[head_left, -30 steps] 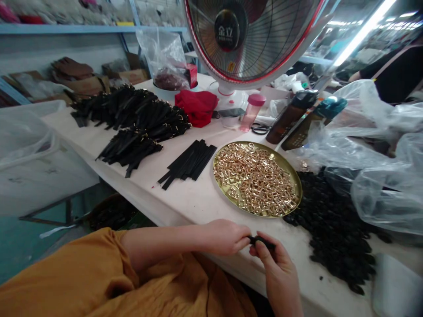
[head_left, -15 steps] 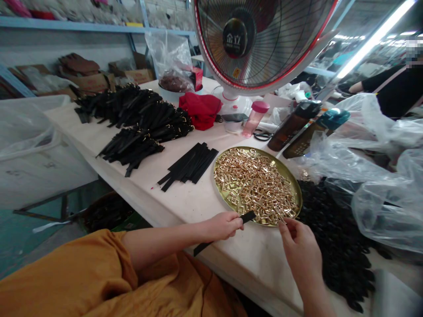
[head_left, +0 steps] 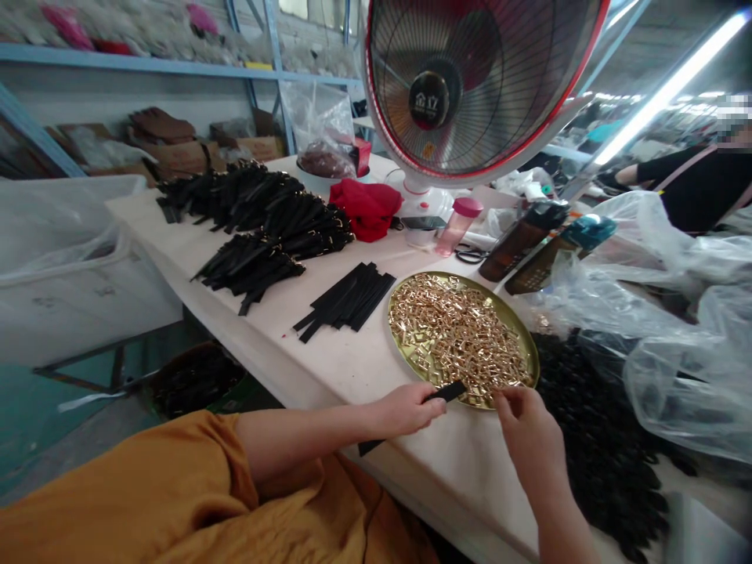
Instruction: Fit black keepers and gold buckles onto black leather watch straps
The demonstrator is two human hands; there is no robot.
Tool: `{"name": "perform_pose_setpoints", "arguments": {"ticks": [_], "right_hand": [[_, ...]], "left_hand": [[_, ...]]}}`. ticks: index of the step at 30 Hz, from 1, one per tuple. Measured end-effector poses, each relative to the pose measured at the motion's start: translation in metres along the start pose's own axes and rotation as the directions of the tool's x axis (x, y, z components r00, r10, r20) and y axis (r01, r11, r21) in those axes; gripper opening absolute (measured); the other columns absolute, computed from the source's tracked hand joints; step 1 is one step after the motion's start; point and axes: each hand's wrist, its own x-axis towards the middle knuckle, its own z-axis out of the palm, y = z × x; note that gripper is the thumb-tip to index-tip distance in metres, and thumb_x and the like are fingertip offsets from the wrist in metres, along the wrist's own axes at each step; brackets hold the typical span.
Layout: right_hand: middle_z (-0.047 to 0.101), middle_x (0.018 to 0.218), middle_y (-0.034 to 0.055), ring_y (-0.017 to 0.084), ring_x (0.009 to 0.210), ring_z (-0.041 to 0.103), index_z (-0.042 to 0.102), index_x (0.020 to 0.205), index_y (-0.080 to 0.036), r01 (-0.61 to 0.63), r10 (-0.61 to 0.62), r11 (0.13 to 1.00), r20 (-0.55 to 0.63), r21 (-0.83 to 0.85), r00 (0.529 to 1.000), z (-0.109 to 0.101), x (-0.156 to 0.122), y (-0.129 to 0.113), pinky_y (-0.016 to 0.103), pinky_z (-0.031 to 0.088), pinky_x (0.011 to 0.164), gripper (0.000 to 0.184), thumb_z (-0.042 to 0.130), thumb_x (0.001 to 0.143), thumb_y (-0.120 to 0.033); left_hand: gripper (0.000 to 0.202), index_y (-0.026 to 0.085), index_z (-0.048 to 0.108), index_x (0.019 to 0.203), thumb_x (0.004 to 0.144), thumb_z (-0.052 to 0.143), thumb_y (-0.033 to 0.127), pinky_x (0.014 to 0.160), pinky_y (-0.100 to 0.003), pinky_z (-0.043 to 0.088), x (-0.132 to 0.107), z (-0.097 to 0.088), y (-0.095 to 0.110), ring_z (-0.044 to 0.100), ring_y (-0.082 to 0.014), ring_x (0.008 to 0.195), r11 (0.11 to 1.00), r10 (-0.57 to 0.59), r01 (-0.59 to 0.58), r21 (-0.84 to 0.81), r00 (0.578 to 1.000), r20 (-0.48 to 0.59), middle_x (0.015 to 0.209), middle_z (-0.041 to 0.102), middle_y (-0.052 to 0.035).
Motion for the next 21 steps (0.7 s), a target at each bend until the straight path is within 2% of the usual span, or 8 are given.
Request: {"name": "perform_pose_setpoints", "arguments": {"ticks": [3, 7, 9, 11, 14, 16, 18, 21], "right_hand": [[0.063, 0.075, 0.0074, 0.021, 0.064, 0.058, 0.054, 0.085, -0.02, 0.158, -0.158, 0.987, -0.141, -0.009, 0.977, -0.004, -0.022, -0.02, 0.03, 0.039, 0.057, 0.022, 0.041, 0.08, -0.036], [0.061, 0.085, 0.0107, 0.021, 0.075, 0.057, 0.053, 0.085, -0.018, 0.448, -0.453, 0.89, -0.25, -0.083, 0.856, 0.0, -0.05, -0.041, 0.03, 0.04, 0.065, 0.019, 0.038, 0.086, -0.03], [0.059, 0.083, 0.0101, 0.021, 0.073, 0.055, 0.053, 0.085, -0.019, 0.468, -0.475, 0.879, -0.246, -0.089, 0.845, 0.003, -0.06, -0.045, 0.031, 0.04, 0.064, 0.018, 0.038, 0.087, -0.028], [0.057, 0.081, 0.0091, 0.021, 0.071, 0.054, 0.052, 0.085, -0.019, 0.461, -0.452, 0.887, -0.219, -0.012, 0.865, 0.006, -0.066, -0.046, 0.033, 0.041, 0.063, 0.017, 0.038, 0.086, -0.028], [0.053, 0.081, 0.007, 0.021, 0.072, 0.052, 0.053, 0.087, -0.02, 0.376, -0.338, 0.898, -0.189, 0.229, 0.922, 0.007, -0.074, -0.045, 0.037, 0.044, 0.066, 0.015, 0.044, 0.083, -0.031], [0.053, 0.085, 0.0065, 0.02, 0.075, 0.054, 0.053, 0.09, -0.02, 0.259, -0.224, 0.862, -0.131, 0.435, 0.966, 0.006, -0.078, -0.044, 0.038, 0.045, 0.07, 0.017, 0.051, 0.079, -0.033], [0.055, 0.09, 0.0068, 0.02, 0.078, 0.056, 0.051, 0.095, -0.02, 0.094, -0.115, 0.765, -0.009, 0.637, 0.993, 0.004, -0.081, -0.042, 0.038, 0.047, 0.072, 0.024, 0.056, 0.076, -0.034], [0.061, 0.087, 0.0055, 0.019, 0.075, 0.059, 0.051, 0.098, -0.02, -0.158, -0.007, 0.615, 0.206, 0.773, 0.979, 0.002, -0.082, -0.04, 0.036, 0.048, 0.068, 0.033, 0.062, 0.071, -0.036]], "left_hand": [[0.028, 0.017, 0.042, 0.074, 0.076, 0.051, 0.043, 0.04, -0.018, 0.022, 0.005, 0.007, 0.005, 0.031, -0.0041, 0.04, 0.978, 0.017, -0.003, -0.208, 0.998, 0.064, 0.05, 0.037, 0.0086], [0.037, 0.018, 0.04, 0.069, 0.065, 0.064, 0.046, 0.039, -0.018, 0.014, 0.004, 0.015, 0.013, 0.023, -0.003, 0.037, 0.814, -0.108, 0.197, -0.546, 0.975, 0.192, 0.045, 0.031, 0.0103], [0.039, 0.018, 0.039, 0.068, 0.058, 0.07, 0.039, 0.039, -0.017, 0.011, 0.0, 0.016, 0.015, 0.021, -0.002, 0.037, 0.742, -0.188, 0.292, -0.604, 0.955, 0.23, 0.045, 0.03, 0.0108], [0.035, 0.017, 0.04, 0.067, 0.056, 0.07, 0.031, 0.039, -0.017, 0.011, -0.003, 0.015, 0.014, 0.021, -0.0015, 0.037, 0.703, -0.237, 0.349, -0.619, 0.936, 0.259, 0.045, 0.029, 0.0109], [0.026, 0.017, 0.039, 0.064, 0.059, 0.064, 0.025, 0.039, -0.017, 0.011, -0.003, 0.013, 0.011, 0.021, -0.0018, 0.036, 0.695, -0.279, 0.389, -0.605, 0.921, 0.272, 0.044, 0.028, 0.0107], [0.024, 0.018, 0.037, 0.061, 0.061, 0.06, 0.023, 0.038, -0.018, 0.011, -0.001, 0.012, 0.008, 0.02, -0.0021, 0.035, 0.716, -0.3, 0.395, -0.576, 0.918, 0.258, 0.042, 0.027, 0.0107], [0.024, 0.018, 0.035, 0.06, 0.062, 0.058, 0.023, 0.037, -0.018, 0.012, 0.0, 0.01, 0.006, 0.02, -0.0023, 0.035, 0.771, -0.277, 0.361, -0.525, 0.932, 0.235, 0.042, 0.028, 0.0103], [0.02, 0.018, 0.038, 0.062, 0.065, 0.056, 0.027, 0.037, -0.018, 0.015, -0.002, 0.005, 0.008, 0.024, -0.0033, 0.036, 0.912, -0.172, 0.233, -0.339, 0.964, 0.201, 0.044, 0.032, 0.0092]]}}
